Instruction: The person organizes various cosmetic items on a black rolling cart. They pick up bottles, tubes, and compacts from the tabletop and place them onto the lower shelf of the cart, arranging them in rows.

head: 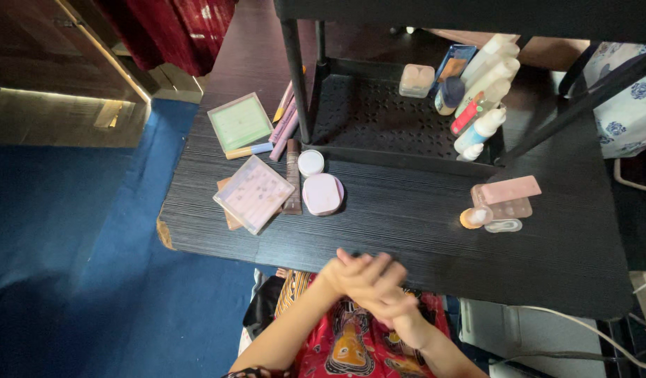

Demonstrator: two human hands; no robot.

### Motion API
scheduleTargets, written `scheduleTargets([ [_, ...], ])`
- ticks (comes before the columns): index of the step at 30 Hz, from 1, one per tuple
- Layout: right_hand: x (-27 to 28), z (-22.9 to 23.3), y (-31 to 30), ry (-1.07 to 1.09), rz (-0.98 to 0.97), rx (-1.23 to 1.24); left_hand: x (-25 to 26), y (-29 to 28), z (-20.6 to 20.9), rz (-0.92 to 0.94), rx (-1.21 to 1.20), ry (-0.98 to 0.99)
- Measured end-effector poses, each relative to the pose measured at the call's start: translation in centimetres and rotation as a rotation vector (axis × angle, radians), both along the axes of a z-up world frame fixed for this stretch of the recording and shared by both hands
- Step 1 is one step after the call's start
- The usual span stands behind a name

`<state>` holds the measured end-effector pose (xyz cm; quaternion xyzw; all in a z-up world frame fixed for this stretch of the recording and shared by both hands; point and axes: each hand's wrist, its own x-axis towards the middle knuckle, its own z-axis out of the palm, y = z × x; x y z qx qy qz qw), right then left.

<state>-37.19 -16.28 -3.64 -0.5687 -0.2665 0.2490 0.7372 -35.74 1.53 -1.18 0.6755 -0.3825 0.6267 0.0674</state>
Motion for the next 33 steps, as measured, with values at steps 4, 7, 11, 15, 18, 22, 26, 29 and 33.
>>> scheduleTargets([
  [4,-2.2,0.9,-1.0,-0.230,-0.054,-0.313,0.0,2.1,0.6,0.012,0.063,-0.035],
  [7,-2.6,4.5,-0.8,-0.325,-0.019,-0.290,-0.5,3.8,2.0,0.059,0.003,0.043],
  [11,-1.1,7.3,-1.0,-0.519,-0.094,-0.115,1.3,6.6,3.7,0.421,-0.454,0.452],
  [15,2.6,5.8,-1.9,-0.631,-0.469,-0.288,6.1,10.5,5.3,0.561,-0.826,0.533],
  [18,4.5,4.4,-3.0,-0.530,-0.589,-0.397,9.0,14.8,5.7,0.827,-0.539,0.706],
  [22,6.2,2.1,-3.5,-0.221,-0.635,-0.232,10.6,15.9,4.3,0.918,-0.555,1.373],
  [26,6.2,0.9,-4.0,-0.144,-0.631,-0.227,11.0,15.1,2.2,0.924,-0.577,1.272],
  [29,6.0,0.6,-4.1,-0.137,-0.621,-0.239,10.9,14.9,1.2,0.971,-0.545,1.283],
  [33,6.1,0.6,-4.0,-0.138,-0.622,-0.244,11.1,15.3,1.4,0.948,-0.535,1.413],
])
